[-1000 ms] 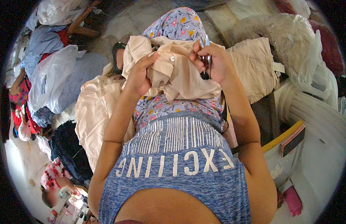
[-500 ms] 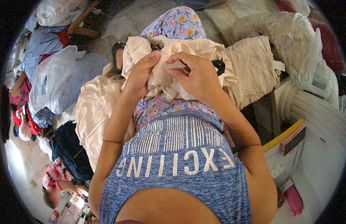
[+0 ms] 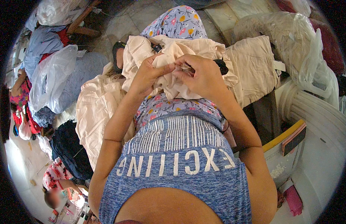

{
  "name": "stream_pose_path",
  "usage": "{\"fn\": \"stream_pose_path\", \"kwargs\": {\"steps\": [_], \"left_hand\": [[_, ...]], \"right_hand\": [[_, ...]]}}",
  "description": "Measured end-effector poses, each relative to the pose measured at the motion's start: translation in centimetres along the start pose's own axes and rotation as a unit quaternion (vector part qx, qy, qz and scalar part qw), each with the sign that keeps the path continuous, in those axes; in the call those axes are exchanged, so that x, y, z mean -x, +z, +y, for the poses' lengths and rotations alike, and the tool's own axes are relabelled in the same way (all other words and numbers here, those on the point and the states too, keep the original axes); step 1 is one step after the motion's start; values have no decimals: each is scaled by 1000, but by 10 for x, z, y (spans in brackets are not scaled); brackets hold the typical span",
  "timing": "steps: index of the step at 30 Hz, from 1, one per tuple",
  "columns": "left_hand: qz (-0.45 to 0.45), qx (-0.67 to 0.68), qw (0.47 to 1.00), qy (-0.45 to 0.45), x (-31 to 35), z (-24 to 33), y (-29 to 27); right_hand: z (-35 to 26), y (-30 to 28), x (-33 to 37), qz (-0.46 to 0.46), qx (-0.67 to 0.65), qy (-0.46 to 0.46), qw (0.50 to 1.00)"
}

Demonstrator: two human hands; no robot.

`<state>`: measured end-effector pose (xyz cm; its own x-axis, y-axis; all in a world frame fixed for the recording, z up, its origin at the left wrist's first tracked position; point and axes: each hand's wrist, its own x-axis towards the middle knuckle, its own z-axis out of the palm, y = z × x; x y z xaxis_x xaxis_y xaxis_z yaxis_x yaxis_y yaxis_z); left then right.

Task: The person holds beige fabric items on their lap and uses small shears to cut loose threads from the seams and edges.

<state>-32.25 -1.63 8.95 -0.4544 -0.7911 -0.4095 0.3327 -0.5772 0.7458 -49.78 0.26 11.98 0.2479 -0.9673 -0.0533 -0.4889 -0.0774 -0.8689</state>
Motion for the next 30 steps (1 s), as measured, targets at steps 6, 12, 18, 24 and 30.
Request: {"fn": "stream_pose_path", "kwargs": {"steps": [6, 12, 18, 24, 30], "left_hand": [[1, -43, 999, -15, 0, -5, 0], [-27, -134, 990, 19, -4, -12, -1], [-28, -235, 970, 48, -9, -19, -2], [54, -228, 958, 163, -31, -43, -3], [71, -241, 965, 70, -33, -38, 4]], "right_hand": [[14, 8, -1, 44, -76, 11, 996], [30, 13, -2, 43, -155, 11, 987], [40, 7, -6, -14, -226, 85, 970], [49, 7, -7, -18, -236, 112, 965], [43, -5, 4, -62, -353, 198, 912]]}}
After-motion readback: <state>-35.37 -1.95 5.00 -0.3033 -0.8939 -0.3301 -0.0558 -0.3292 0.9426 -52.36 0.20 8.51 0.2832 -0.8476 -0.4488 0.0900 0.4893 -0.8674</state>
